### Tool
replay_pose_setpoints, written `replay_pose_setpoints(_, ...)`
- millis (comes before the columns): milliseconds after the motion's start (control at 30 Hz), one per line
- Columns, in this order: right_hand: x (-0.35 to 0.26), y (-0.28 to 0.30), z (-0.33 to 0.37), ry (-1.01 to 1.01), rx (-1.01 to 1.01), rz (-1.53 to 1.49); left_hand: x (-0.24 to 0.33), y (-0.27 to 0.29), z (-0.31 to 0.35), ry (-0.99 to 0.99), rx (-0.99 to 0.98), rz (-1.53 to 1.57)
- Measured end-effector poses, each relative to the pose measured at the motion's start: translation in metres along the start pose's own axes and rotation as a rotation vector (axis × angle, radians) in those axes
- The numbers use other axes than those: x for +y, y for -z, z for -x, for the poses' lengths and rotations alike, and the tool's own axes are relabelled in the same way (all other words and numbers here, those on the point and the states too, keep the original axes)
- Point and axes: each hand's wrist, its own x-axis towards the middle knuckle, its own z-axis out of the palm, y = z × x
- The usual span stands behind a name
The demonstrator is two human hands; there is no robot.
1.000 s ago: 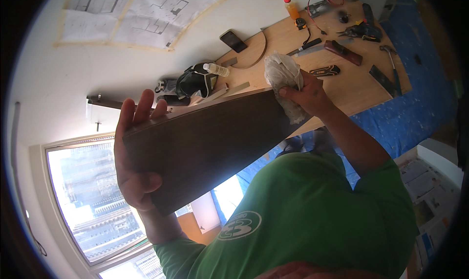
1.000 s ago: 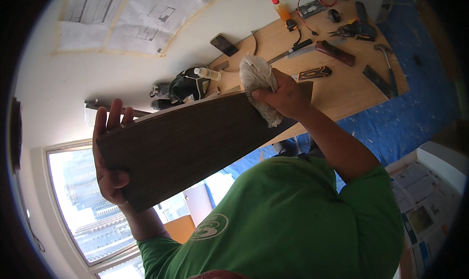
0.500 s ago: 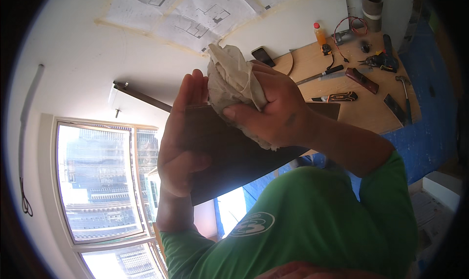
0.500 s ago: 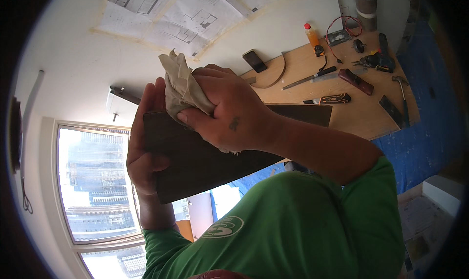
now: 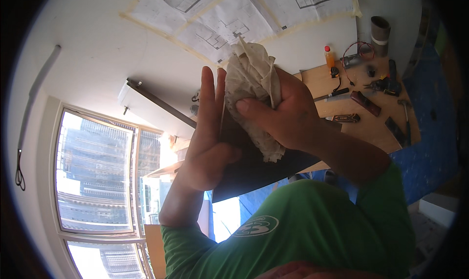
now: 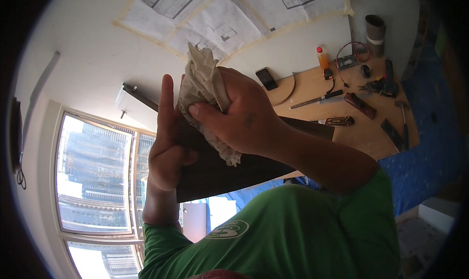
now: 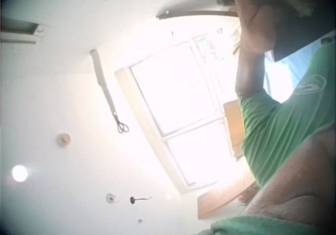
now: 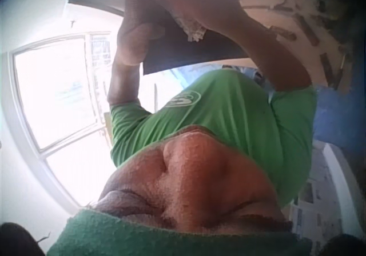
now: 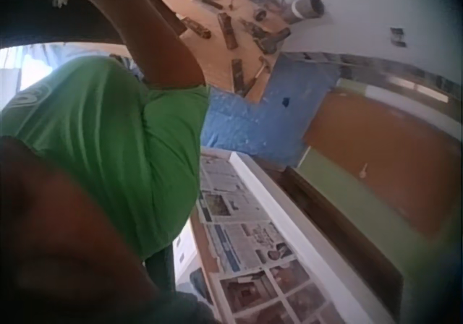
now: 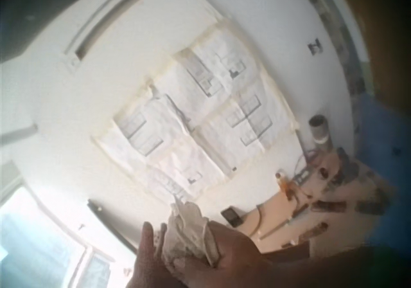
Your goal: The person wipes a white rectangular panel with a cloth, then flips it to wipe the brown side. They continue wiping the brown surface and edges, handling the panel one at a time.
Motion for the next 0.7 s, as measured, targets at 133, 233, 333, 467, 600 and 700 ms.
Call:
replay_pose_setpoints(133, 0.024, 0.020, 0.023, -0.245, 0.038, -0.037, -0.011, 0.013, 0.001, -0.053, -0.024, -0.136)
replay_pose_setpoints(233, 0.029, 0.017, 0.019, -0.077, 0.085, -0.090, -0.008, 0.002, -0.005, -0.064, 0.056, -0.172)
replay_pose_setpoints(333, 0.008, 0.000, -0.008, 0.159, 0.000, 0.055, -0.004, 0.002, -0.003, -0.012, -0.017, 0.072)
replay_pose_setpoints(467, 0.000, 0.001, -0.012, 0.003, -0.019, 0.045, 0.000, 0.001, -0.004, -0.003, -0.017, 0.059)
replay_pose_setpoints(600, 0.052, 0.029, 0.024, -0.282, 0.011, -0.007, -0.014, 0.019, -0.001, -0.044, 0.031, -0.145)
replay_pose_setpoints(700, 0.096, 0.068, 0.055, -0.455, 0.027, 0.090, -0.020, 0.019, -0.003, -0.032, 0.092, -0.065)
